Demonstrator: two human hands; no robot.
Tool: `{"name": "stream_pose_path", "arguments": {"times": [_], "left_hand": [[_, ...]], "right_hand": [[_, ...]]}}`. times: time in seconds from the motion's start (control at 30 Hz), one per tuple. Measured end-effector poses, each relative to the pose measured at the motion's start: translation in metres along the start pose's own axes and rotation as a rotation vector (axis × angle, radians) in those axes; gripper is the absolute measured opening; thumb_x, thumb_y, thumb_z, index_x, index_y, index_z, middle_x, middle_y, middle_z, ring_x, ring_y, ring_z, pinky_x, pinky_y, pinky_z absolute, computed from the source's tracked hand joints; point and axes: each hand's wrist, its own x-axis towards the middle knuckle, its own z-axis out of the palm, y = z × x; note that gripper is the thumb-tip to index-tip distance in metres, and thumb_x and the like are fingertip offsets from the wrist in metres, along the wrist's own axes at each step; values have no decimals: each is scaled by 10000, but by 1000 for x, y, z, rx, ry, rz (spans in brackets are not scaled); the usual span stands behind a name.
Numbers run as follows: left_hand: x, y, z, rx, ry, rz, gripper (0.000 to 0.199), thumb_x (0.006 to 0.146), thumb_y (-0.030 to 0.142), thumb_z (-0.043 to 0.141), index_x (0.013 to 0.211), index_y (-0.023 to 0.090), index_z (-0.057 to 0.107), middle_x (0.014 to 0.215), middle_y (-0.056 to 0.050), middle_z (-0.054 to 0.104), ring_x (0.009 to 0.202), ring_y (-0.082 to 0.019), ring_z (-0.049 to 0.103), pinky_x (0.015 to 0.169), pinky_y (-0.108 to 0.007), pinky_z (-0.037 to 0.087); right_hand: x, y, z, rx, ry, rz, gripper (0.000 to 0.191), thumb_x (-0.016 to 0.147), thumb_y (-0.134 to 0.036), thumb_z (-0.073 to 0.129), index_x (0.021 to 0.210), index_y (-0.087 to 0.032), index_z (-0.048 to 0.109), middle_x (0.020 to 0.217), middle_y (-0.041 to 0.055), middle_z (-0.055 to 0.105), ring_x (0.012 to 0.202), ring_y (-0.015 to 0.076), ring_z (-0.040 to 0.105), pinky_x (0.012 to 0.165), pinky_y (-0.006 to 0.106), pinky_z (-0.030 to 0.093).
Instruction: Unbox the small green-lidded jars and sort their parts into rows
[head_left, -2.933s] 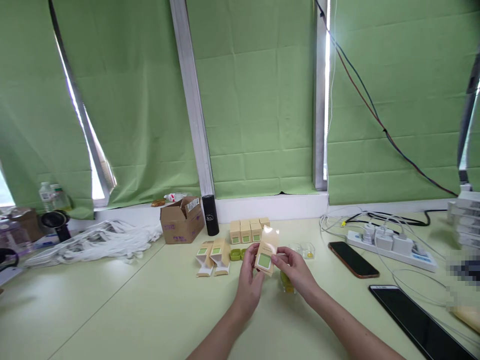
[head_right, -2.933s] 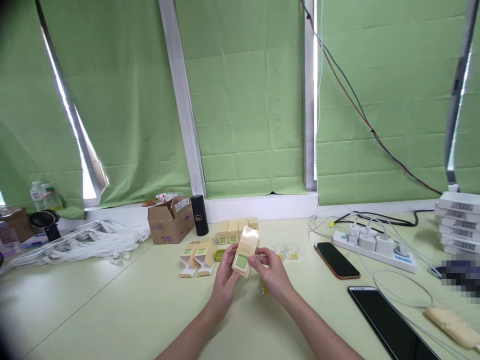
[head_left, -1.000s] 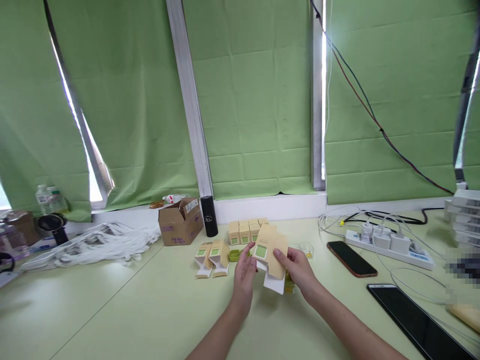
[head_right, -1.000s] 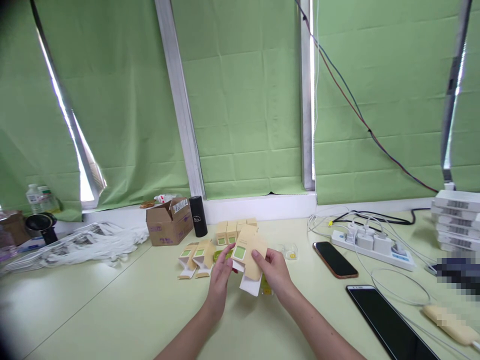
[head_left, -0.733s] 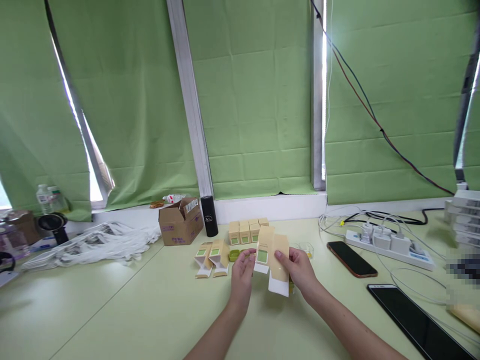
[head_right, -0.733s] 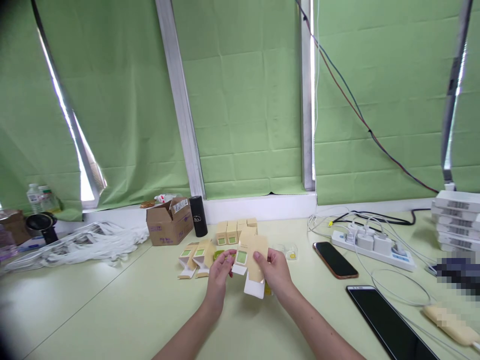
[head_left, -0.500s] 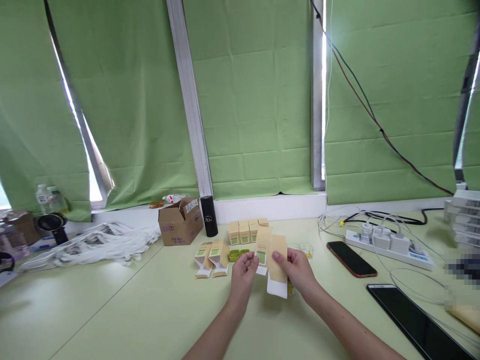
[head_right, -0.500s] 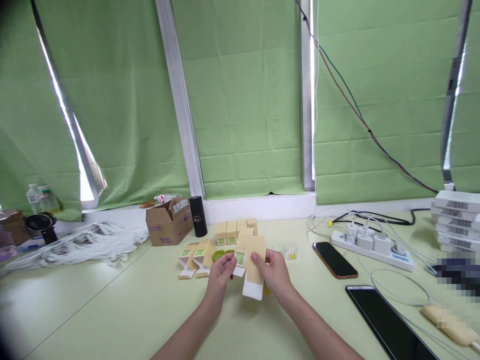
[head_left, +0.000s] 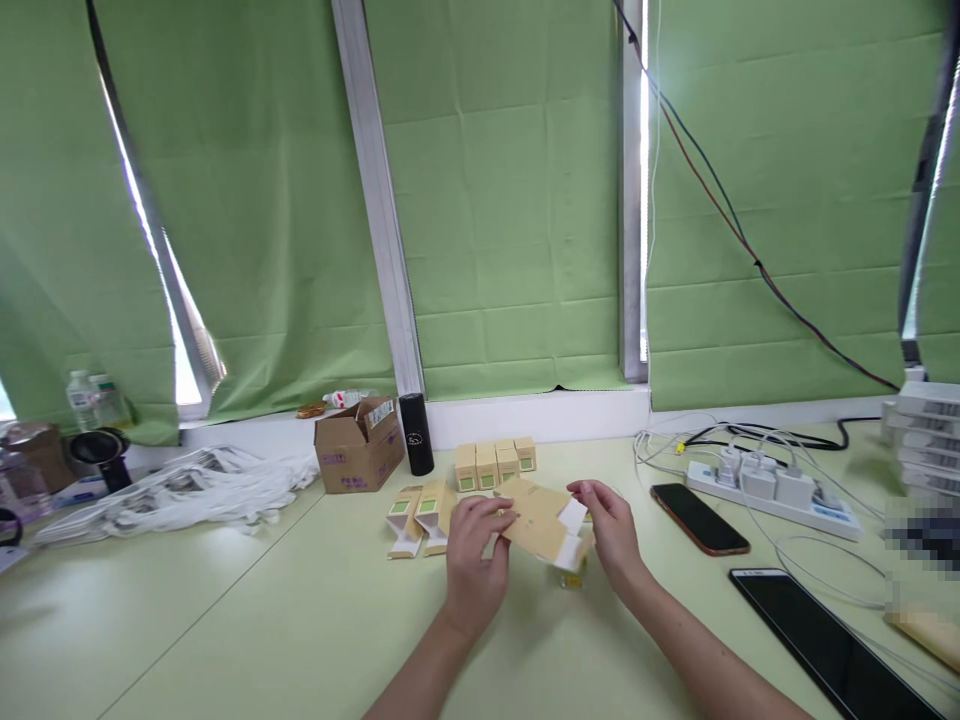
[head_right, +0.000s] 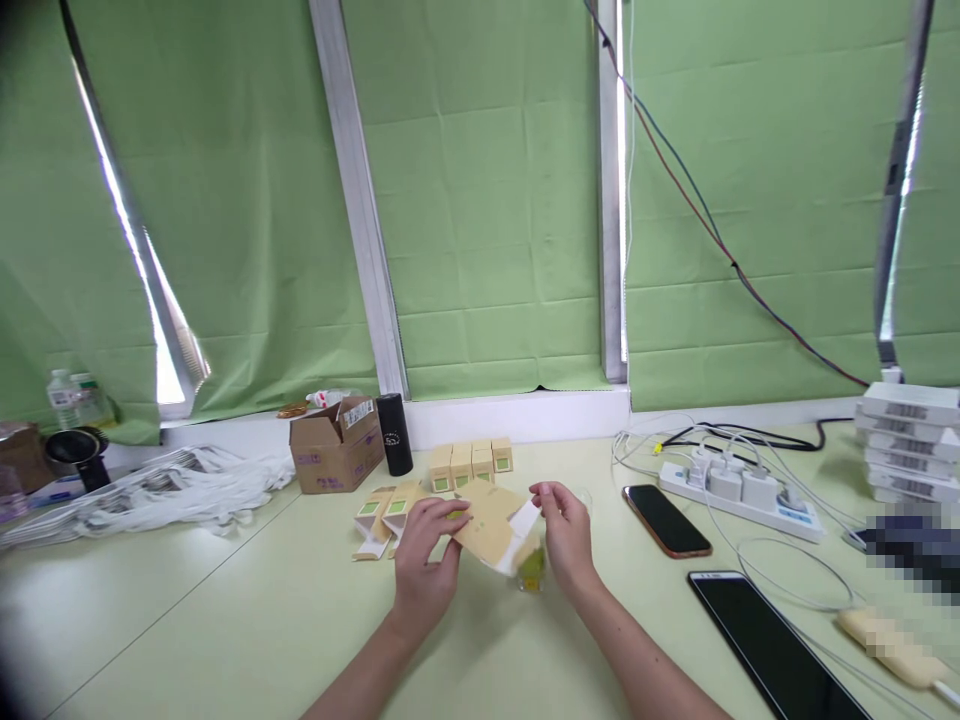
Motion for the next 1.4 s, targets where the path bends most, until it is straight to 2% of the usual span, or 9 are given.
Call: {"name": "stream_pose_path", "arguments": {"times": [0.17, 0.43, 0.53, 0.6, 0.7, 0.83, 1.0, 1.13, 1.4], "left_hand": [[-1, 0, -4, 184, -2, 237, 323, 895, 85, 580, 984, 320, 782, 1082, -61, 796, 989, -284, 665, 875, -492, 511], [3, 8, -7, 229, 14, 194, 243, 881, 154, 662, 985, 329, 794, 1031, -59, 801, 992, -302, 651, 915, -504, 478], [15, 14, -11, 208, 81, 66, 112, 844, 234, 737, 911, 303, 794, 895, -54, 788, 959, -300, 635, 905, -482, 485], [26, 17, -21, 188, 93, -118, 50, 801, 313, 776, 818, 266, 784, 840, -56, 763, 900, -292, 638, 853, -443, 501], [41, 19, -51, 156, -10, -452, 172, 724, 389, 796, 741, 219, 774, 720, -40, 717, 709, -240, 613, 679, -334, 472], [35, 6, -101, 133, -116, -694, 316, 659, 449, 788, 817, 177, 758, 657, -17, 687, 606, -200, 576, 590, -271, 389], [-5, -22, -137, 293, -213, -863, 276, 636, 439, 717, 724, 183, 662, 505, 46, 535, 518, -160, 486, 557, -254, 296], [-23, -33, -142, 379, -297, -913, 284, 666, 450, 685, 783, 197, 630, 521, 36, 571, 543, -195, 553, 563, -269, 321], [-20, -31, -144, 682, -507, -915, 298, 839, 516, 571, 896, 227, 616, 849, -53, 745, 843, -294, 710, 673, -314, 420]], "right_hand": [[11, 24, -8, -62, 62, 51, 485, 801, -679, 597, 813, -213, 734, 672, 38, 672, 651, 226, 569, 633, 326, 422], [11, 45, -16, -174, 69, 53, 442, 814, -636, 564, 771, -222, 714, 621, 27, 661, 651, 244, 587, 651, 329, 413], [11, 48, -18, -206, 61, 56, 479, 833, -662, 532, 804, -222, 718, 617, 23, 664, 639, 244, 582, 648, 331, 413], [11, 50, -18, -222, 58, 57, 486, 843, -664, 519, 822, -221, 719, 619, 22, 664, 646, 245, 589, 649, 331, 415], [11, 51, -18, -241, 53, 55, 487, 853, -654, 503, 826, -218, 718, 621, 25, 666, 660, 248, 603, 656, 333, 424], [11, 53, -18, -271, 49, 55, 478, 868, -627, 478, 827, -217, 720, 627, 28, 672, 676, 248, 606, 677, 336, 429], [12, 57, -18, -313, 44, 62, 467, 883, -593, 447, 844, -215, 718, 648, 35, 685, 682, 249, 607, 682, 339, 428], [12, 59, -18, -339, 32, 58, 467, 888, -589, 438, 852, -217, 718, 658, 40, 691, 678, 250, 616, 672, 340, 434], [12, 60, -19, -369, 18, 54, 465, 892, -586, 434, 859, -226, 726, 657, 36, 696, 683, 252, 625, 670, 337, 438]]}}
